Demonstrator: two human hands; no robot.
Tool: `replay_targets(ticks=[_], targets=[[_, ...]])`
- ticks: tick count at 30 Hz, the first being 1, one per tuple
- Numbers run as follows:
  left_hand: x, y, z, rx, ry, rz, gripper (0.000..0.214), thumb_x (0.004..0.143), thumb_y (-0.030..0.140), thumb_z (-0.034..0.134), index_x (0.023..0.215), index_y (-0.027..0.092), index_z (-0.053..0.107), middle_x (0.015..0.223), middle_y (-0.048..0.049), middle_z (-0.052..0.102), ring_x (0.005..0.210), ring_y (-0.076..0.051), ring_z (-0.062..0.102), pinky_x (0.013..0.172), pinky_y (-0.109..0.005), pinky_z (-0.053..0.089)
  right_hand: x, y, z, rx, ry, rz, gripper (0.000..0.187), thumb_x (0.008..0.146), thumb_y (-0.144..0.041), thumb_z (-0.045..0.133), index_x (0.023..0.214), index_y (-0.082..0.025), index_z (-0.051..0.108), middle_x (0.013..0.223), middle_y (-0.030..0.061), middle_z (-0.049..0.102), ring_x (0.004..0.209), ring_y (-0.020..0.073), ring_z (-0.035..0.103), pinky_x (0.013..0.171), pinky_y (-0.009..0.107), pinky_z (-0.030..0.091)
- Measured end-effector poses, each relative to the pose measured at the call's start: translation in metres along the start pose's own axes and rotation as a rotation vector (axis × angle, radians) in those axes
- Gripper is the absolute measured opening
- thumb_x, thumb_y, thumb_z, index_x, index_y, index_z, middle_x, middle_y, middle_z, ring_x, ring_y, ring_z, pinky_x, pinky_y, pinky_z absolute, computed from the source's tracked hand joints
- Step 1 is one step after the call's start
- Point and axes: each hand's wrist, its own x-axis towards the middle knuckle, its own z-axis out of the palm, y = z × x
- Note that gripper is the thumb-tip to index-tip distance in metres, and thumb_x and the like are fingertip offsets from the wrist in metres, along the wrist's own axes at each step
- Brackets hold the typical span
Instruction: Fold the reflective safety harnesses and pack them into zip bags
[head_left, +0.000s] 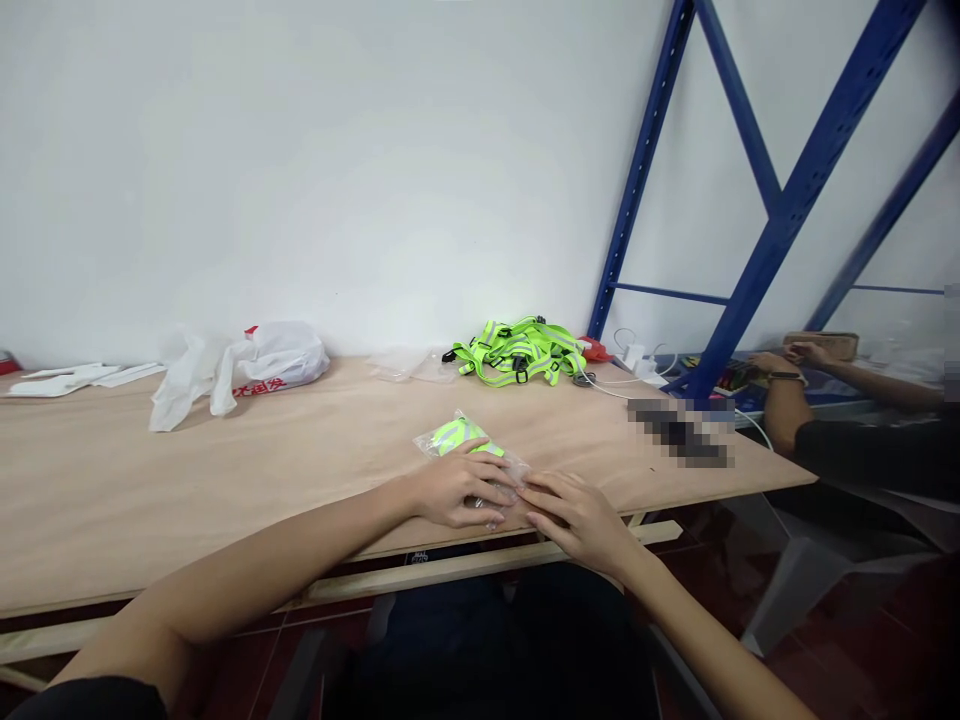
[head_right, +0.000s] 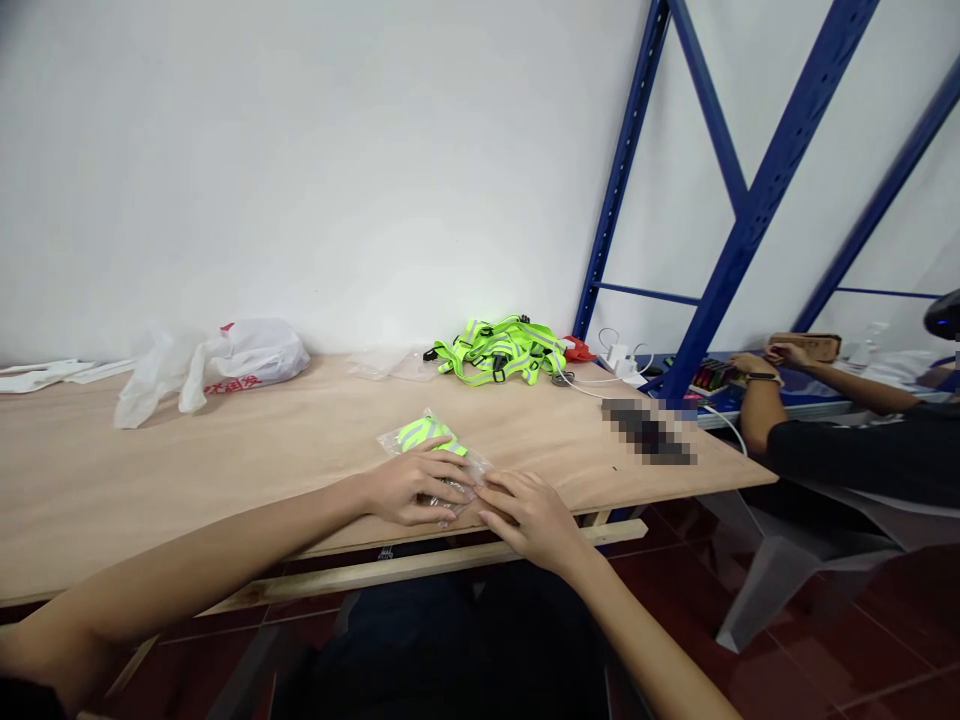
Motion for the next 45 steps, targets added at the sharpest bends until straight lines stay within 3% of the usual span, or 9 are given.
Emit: replay_targets(ticks=[6,10,16,22,29,38,45], targets=[[0.002,-0.002,0.001,-0.047,0.028,0.004,0.022,0.093,0.036,0.064,0.108,0.025,0.075,0.125,-0.0065,0.071,0.129,-0.024,0.055,0.12,-0.045,0.021,-0.006,0.007,0.005,-0.033,0.003,-0.08,0.051,0.085,-0.046,0.073,0.128,-0.02,0.066,0.121,0.0166,0.07,0.109,0.0304,0.068,0.088,0.045,0.058],[0.003,-0.005,0.002,-0.102,0.038,0.015,0.02,0.092,0.036,0.066,0.105,0.025,0.077,0.124,-0.0073,0.071,0.128,-0.024,0.056,0.119,-0.045,0.024,-0.008,0.009,0.01,-0.069,0.037,-0.103,0.043,0.087,-0.034,0.071,0.127,-0.02,0.066,0.121,0.0162,0.07,0.111,0.0301,0.067,0.089,0.044,0.058],[0.003,-0.008,0.003,-0.153,0.033,-0.025,0.02,0.089,0.037,0.069,0.103,0.026,0.077,0.121,-0.0069,0.072,0.126,-0.024,0.058,0.119,-0.045,0.024,-0.008,0.006,0.011,-0.072,0.056,-0.095,0.036,0.088,-0.033,0.069,0.12,-0.018,0.068,0.114,0.0155,0.073,0.104,0.0291,0.07,0.085,0.042,0.059],[0.005,-0.006,0.001,-0.143,0.023,-0.018,0.015,0.089,0.035,0.068,0.093,0.025,0.077,0.121,-0.0068,0.073,0.126,-0.025,0.058,0.12,-0.047,0.021,-0.006,0.004,0.01,-0.038,0.06,-0.07,0.04,0.085,-0.029,0.069,0.123,-0.018,0.066,0.114,0.0142,0.073,0.105,0.0281,0.069,0.091,0.042,0.057],[0.003,0.001,-0.004,-0.087,-0.031,-0.017,0.015,0.091,0.034,0.064,0.098,0.025,0.075,0.125,-0.0057,0.071,0.13,-0.025,0.054,0.12,-0.047,0.02,-0.003,0.002,0.005,0.024,0.041,-0.037,0.044,0.082,-0.029,0.073,0.124,-0.021,0.065,0.112,0.0123,0.073,0.104,0.0277,0.068,0.088,0.041,0.056],[-0.007,0.0,0.002,-0.046,-0.047,0.057,0.046,0.084,0.052,0.071,0.117,0.02,0.072,0.132,-0.0141,0.065,0.132,-0.031,0.052,0.115,-0.046,0.033,-0.001,-0.002,0.004,-0.025,0.015,-0.027,0.036,0.082,-0.03,0.071,0.116,-0.019,0.065,0.109,0.0127,0.071,0.099,0.0277,0.066,0.083,0.041,0.052],[-0.001,-0.001,0.008,-0.09,0.077,0.168,0.038,0.086,0.042,0.071,0.115,0.017,0.068,0.12,-0.0168,0.069,0.117,-0.027,0.063,0.107,-0.04,0.046,0.001,-0.012,-0.001,-0.077,0.055,-0.139,0.02,0.091,-0.035,0.062,0.103,-0.02,0.066,0.096,0.0101,0.07,0.085,0.0241,0.061,0.074,0.037,0.047]])
